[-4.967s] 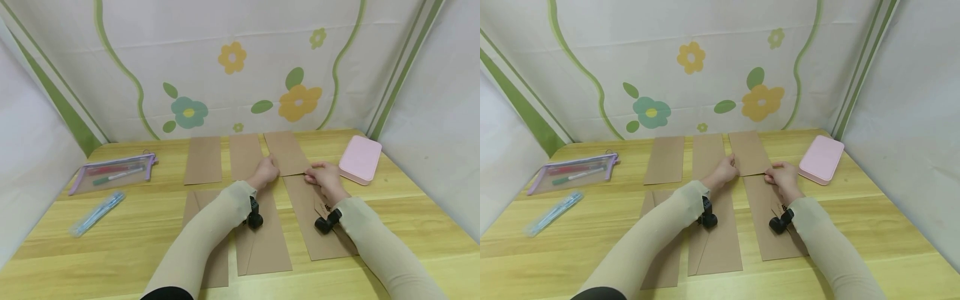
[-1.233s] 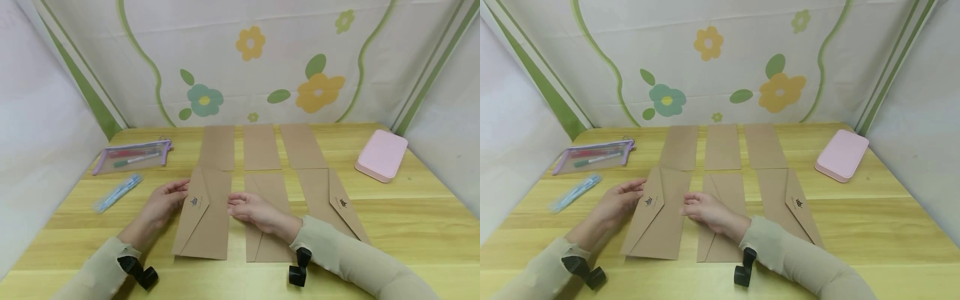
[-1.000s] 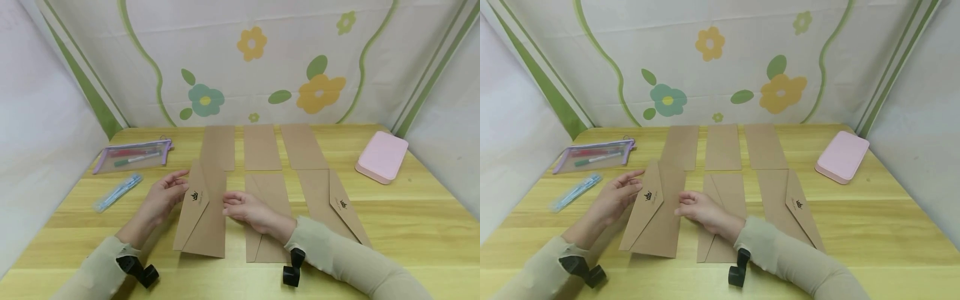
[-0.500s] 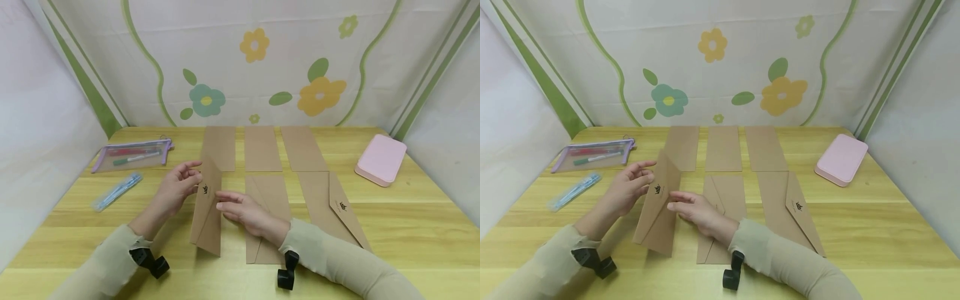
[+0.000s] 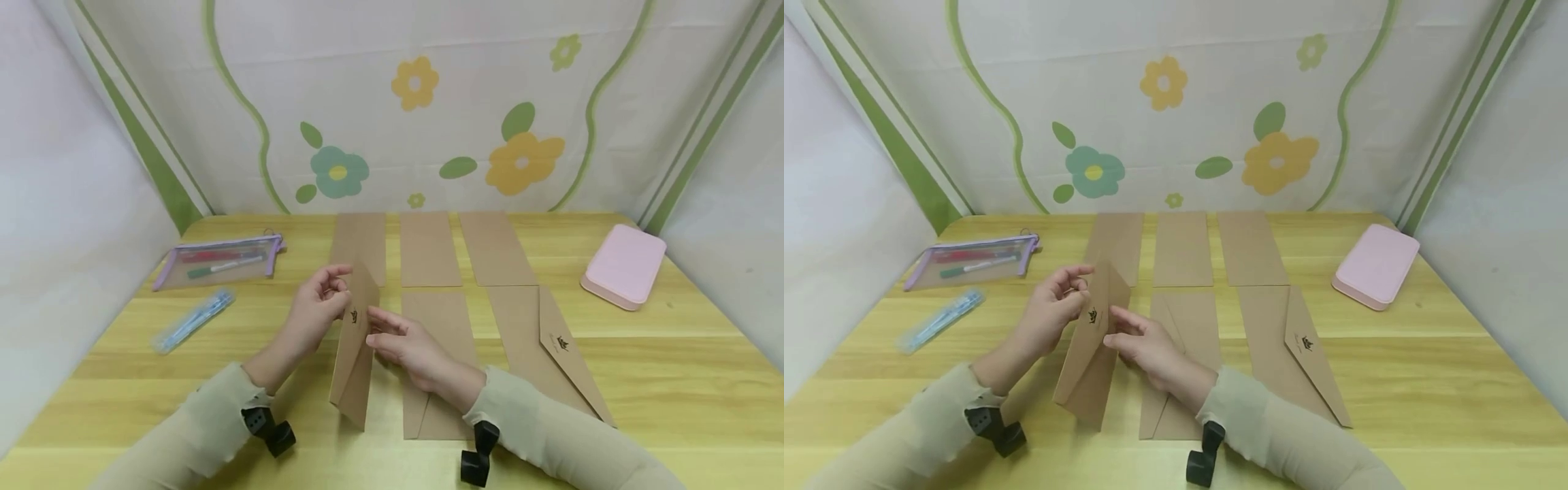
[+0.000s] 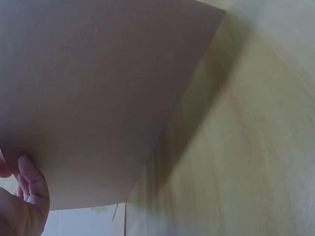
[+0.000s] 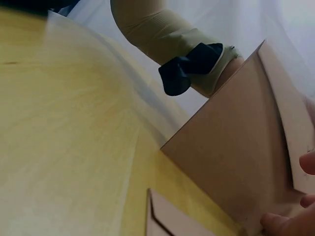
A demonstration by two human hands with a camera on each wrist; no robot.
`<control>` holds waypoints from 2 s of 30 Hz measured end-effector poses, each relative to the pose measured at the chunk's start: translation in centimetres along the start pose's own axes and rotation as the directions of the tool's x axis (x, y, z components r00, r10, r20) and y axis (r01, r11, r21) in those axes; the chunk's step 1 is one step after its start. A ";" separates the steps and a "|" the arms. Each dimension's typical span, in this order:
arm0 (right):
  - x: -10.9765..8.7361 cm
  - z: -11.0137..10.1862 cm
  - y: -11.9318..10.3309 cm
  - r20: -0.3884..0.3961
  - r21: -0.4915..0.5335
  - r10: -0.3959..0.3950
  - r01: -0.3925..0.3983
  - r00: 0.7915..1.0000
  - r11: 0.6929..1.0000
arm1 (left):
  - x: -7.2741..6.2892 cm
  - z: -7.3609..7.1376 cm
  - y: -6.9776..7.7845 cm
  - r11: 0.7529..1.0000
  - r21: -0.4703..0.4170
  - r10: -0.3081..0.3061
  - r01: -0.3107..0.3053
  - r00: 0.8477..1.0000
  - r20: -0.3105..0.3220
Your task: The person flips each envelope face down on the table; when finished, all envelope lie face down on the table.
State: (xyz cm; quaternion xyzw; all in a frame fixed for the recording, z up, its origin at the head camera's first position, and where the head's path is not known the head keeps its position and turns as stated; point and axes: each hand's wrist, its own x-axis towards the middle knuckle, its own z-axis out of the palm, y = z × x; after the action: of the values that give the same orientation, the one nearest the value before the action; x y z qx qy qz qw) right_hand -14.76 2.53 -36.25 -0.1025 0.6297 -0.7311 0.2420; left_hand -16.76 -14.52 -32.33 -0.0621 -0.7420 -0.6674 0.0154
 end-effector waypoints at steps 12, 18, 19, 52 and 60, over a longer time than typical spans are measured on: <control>-0.7 0.3 -1.2 -0.007 -0.049 -0.062 0.062 0.998 0.997 | -0.1 0.9 0.0 0.996 -0.081 -0.024 0.026 0.999 0.024; -1.3 0.2 -1.9 -0.023 -0.124 -0.165 0.161 0.986 0.979 | 0.0 1.8 0.0 0.988 -0.152 -0.018 0.026 0.998 0.054; -1.4 0.2 -2.0 -0.020 -0.134 -0.183 0.179 0.983 0.975 | -0.1 2.0 -0.1 0.986 -0.164 -0.022 0.031 0.998 0.053; -2.4 -1.8 -1.6 -0.066 -0.079 -0.077 0.071 0.995 0.994 | 0.1 3.6 -1.0 0.972 -0.197 -0.105 0.128 0.986 0.126; -2.5 -1.8 -0.6 -0.080 -0.037 -0.049 0.046 0.996 0.998 | 0.8 -1.0 -0.4 0.976 -0.207 -0.071 0.073 0.997 0.014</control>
State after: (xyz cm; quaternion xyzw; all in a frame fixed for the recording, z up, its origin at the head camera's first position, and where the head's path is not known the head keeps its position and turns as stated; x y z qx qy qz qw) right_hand -13.55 5.38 -35.65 -0.0919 0.6489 -0.7291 0.1969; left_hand -17.68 -15.53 -32.53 -0.0386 -0.6702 -0.7410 -0.0178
